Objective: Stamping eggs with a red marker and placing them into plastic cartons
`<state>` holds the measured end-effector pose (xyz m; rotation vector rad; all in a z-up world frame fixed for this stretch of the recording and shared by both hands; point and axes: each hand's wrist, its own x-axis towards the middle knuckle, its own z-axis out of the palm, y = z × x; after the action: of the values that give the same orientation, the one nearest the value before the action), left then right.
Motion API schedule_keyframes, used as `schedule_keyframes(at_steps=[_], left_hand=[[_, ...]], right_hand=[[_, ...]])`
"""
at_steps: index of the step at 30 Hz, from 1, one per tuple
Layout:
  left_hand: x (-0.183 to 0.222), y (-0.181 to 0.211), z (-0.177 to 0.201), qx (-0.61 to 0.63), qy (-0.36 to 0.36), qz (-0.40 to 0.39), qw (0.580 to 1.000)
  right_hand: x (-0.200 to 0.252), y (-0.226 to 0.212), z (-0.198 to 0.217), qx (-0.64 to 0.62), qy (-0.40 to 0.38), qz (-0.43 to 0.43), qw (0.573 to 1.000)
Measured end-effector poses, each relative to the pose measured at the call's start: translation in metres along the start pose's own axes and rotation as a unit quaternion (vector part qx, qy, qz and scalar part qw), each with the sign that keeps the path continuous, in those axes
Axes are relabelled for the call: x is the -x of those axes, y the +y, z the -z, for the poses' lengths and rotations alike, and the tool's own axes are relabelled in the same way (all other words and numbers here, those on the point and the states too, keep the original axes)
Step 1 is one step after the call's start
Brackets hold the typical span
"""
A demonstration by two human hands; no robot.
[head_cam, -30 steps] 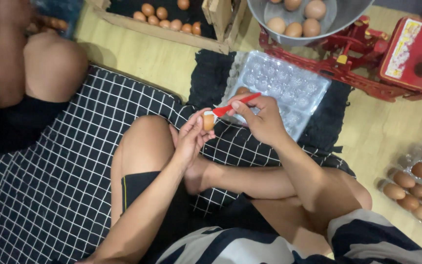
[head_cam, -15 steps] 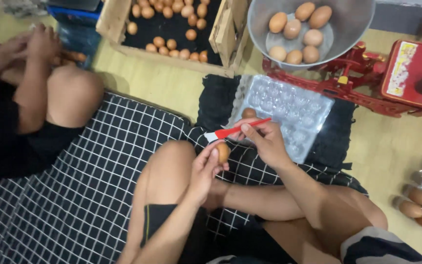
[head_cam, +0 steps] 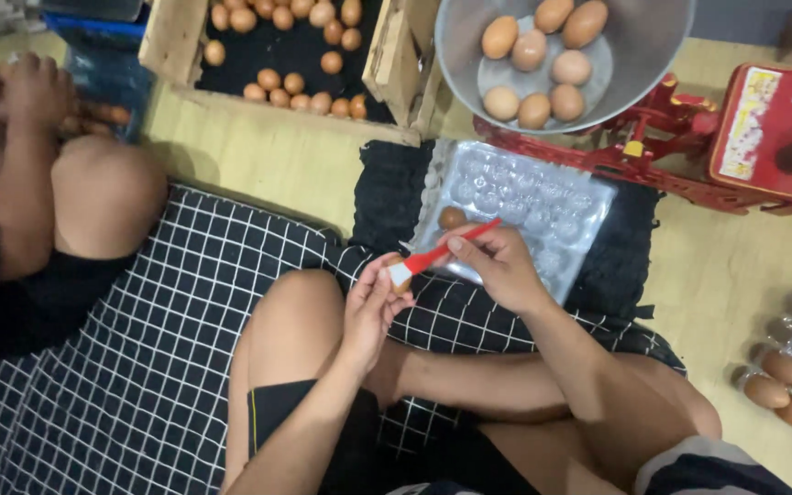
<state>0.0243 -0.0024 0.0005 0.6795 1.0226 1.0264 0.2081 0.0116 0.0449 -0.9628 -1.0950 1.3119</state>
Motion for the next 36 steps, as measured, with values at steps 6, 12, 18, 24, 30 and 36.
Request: schedule_keyframes(at_steps=[6, 12, 18, 24, 30, 36], left_hand=[[-0.001, 0.002, -0.001, 0.022, -0.022, 0.016, 0.999], [0.000, 0.005, -0.002, 0.029, -0.016, 0.022, 0.999], [0.000, 0.008, -0.002, 0.047, -0.017, 0.018, 0.999], [0.000, 0.005, -0.002, 0.060, -0.013, 0.021, 0.998], [-0.003, -0.004, 0.004, 0.052, 0.001, 0.026, 0.998], [-0.001, -0.001, 0.002, 0.046, 0.002, 0.023, 0.999]], right_hand=[[-0.002, 0.007, 0.004, 0.021, 0.028, 0.014, 0.999], [-0.001, 0.008, 0.002, 0.023, 0.023, 0.013, 0.999], [-0.001, 0.006, -0.001, 0.032, 0.022, 0.009, 0.999], [0.002, 0.003, -0.002, 0.039, 0.025, 0.014, 0.999], [0.002, -0.001, -0.002, 0.038, 0.017, 0.002, 0.999], [-0.001, 0.000, -0.002, 0.043, 0.018, -0.005, 0.999]])
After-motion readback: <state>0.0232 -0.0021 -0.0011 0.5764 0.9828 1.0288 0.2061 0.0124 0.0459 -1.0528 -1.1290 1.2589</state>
